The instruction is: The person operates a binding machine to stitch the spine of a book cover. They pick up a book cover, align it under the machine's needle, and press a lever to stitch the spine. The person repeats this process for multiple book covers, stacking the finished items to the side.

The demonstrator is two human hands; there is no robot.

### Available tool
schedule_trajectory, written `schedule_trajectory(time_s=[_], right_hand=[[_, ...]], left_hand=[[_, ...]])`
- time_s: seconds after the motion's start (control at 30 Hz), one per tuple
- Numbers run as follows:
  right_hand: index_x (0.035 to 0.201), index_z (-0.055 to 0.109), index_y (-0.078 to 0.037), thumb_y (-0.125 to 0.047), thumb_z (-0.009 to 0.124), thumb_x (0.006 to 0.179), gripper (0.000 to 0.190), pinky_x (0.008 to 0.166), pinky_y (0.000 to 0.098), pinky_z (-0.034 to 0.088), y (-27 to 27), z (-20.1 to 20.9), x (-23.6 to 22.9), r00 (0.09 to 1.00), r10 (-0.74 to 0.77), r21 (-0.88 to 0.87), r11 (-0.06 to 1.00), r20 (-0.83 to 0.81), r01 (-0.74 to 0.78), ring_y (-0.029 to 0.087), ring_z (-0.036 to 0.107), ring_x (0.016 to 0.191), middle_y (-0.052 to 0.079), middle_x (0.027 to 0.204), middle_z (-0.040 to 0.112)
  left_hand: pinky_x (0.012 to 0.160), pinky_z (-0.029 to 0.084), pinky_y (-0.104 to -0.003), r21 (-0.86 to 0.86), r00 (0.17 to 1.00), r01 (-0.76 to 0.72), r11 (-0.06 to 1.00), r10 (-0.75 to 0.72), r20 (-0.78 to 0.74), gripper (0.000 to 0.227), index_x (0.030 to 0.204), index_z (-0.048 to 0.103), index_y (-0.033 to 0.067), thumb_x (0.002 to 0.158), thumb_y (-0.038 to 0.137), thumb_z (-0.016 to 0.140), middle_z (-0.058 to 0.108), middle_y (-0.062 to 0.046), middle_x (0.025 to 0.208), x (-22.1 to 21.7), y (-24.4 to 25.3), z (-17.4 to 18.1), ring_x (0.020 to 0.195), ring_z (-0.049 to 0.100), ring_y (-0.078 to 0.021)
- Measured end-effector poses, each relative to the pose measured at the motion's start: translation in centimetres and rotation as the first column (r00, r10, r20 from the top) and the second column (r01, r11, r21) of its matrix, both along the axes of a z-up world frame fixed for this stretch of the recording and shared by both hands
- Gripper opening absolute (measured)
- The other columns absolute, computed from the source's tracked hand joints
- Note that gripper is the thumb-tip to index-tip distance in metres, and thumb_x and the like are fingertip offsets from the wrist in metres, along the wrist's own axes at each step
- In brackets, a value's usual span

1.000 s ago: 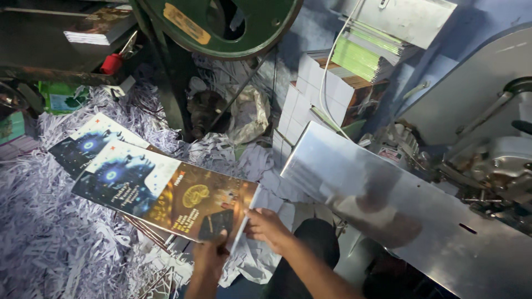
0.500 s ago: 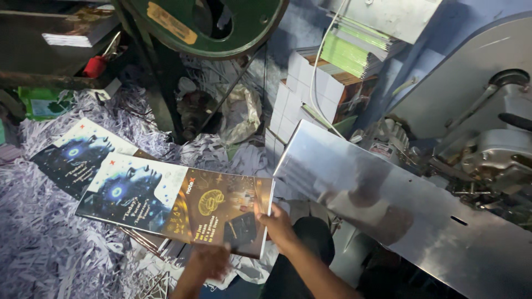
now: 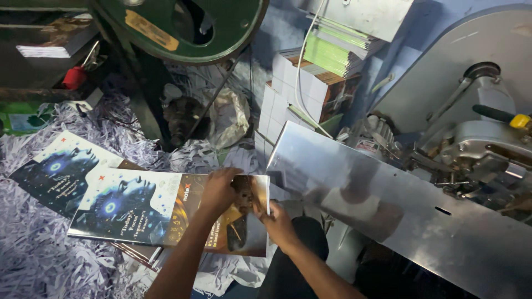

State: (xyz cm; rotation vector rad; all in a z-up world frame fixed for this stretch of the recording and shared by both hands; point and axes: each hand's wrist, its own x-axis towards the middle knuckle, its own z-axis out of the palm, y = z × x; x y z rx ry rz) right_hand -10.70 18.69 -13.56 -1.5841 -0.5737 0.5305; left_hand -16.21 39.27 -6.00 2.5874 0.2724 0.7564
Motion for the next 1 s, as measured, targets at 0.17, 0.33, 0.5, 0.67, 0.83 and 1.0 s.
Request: schedule_trajectory(time_s=[0.17, 0.33, 0.5, 0.67, 0.83, 1.0], right_hand=[[0.127, 0.065, -0.01, -0.016, 0.066, 0.092, 0.035, 0.068, 0.0249, 0.052, -0.8, 1.0, 0.7, 0.999, 0.031, -0.022, 0.999, 0.004, -0.031, 0.007, 0.063, 0.074, 0.0, 0.096, 0.073], [0.124, 0.067, -0.008, -0.019, 0.069, 0.092, 0.034, 0.059, 0.0284, 0.048, -1.2, 2.7, 0.3, 0.999, 0.032, -0.101, 0.994, 0.008, -0.031, 0.009, 0.058, 0.065, 0.003, 0.082, 0.069], [0.123, 0.066, -0.006, -0.02, 0.069, 0.091, 0.035, 0.056, 0.0293, 0.047, -1.6, 3.2, 0.2, 1.0, 0.02, -0.169, 0.986, 0.016, -0.017, 0.01, 0.058, 0.062, 0.005, 0.078, 0.068], [0.136, 0.05, -0.012, -0.019, 0.067, 0.088, 0.052, 0.057, 0.0287, 0.051, -1.8, 4.7, 0.1, 0.999, -0.012, -0.155, 0.988, -0.041, 0.006, 0.011, 0.062, 0.063, 0.007, 0.08, 0.069], [0.152, 0.041, -0.018, -0.023, 0.072, 0.084, 0.074, 0.06, 0.0265, 0.055, -2.7, 4.8, -0.2, 0.999, 0.039, -0.049, 0.998, 0.037, -0.037, 0.009, 0.065, 0.071, -0.004, 0.106, 0.069], [0.13, 0.072, 0.0, -0.027, 0.075, 0.102, 0.039, 0.075, 0.0224, 0.056, -3.5, 1.6, 0.8, 0.971, 0.238, 0.014, 0.971, 0.026, -0.238, 0.012, 0.066, 0.089, 0.009, 0.104, 0.073]], left_hand=[[0.092, 0.05, -0.048, -0.075, 0.999, -0.005, 0.997, 0.008, 0.044, 0.041, 0.108, 0.067, 0.0106, 0.07, -0.005, 0.06, 0.069, -0.014, 0.109, 1.0, -0.4, -0.8, 0.105, 0.062, -0.0388], [0.087, 0.049, -0.049, -0.133, 0.994, -0.085, 0.987, 0.094, 0.064, 0.031, 0.102, 0.064, 0.0083, 0.074, -0.005, 0.057, 0.066, -0.015, 0.103, 1.2, -1.9, -1.1, 0.103, 0.06, -0.0408], [0.087, 0.049, -0.049, -0.108, 0.995, -0.016, 0.994, 0.026, 0.094, 0.029, 0.1, 0.061, 0.0059, 0.073, -0.003, 0.058, 0.064, -0.017, 0.102, 1.1, -1.5, -1.7, 0.102, 0.059, -0.0413], [0.087, 0.047, -0.052, -0.07, 0.984, 0.026, 0.997, -0.013, 0.18, 0.022, 0.095, 0.06, 0.0057, 0.074, -0.002, 0.061, 0.064, -0.017, 0.096, 0.9, -0.8, -2.0, 0.098, 0.059, -0.0414], [0.081, 0.048, -0.051, -0.184, 0.973, -0.001, 0.983, 0.044, 0.225, 0.018, 0.095, 0.06, 0.0055, 0.078, -0.001, 0.062, 0.062, -0.018, 0.093, 0.8, -0.7, -1.5, 0.095, 0.059, -0.0418], [0.081, 0.049, -0.048, -0.192, 0.952, 0.043, 0.98, 0.018, 0.305, 0.017, 0.093, 0.057, 0.0078, 0.079, 0.001, 0.063, 0.064, -0.014, 0.092, 0.7, -0.5, -0.2, 0.093, 0.061, -0.039]])
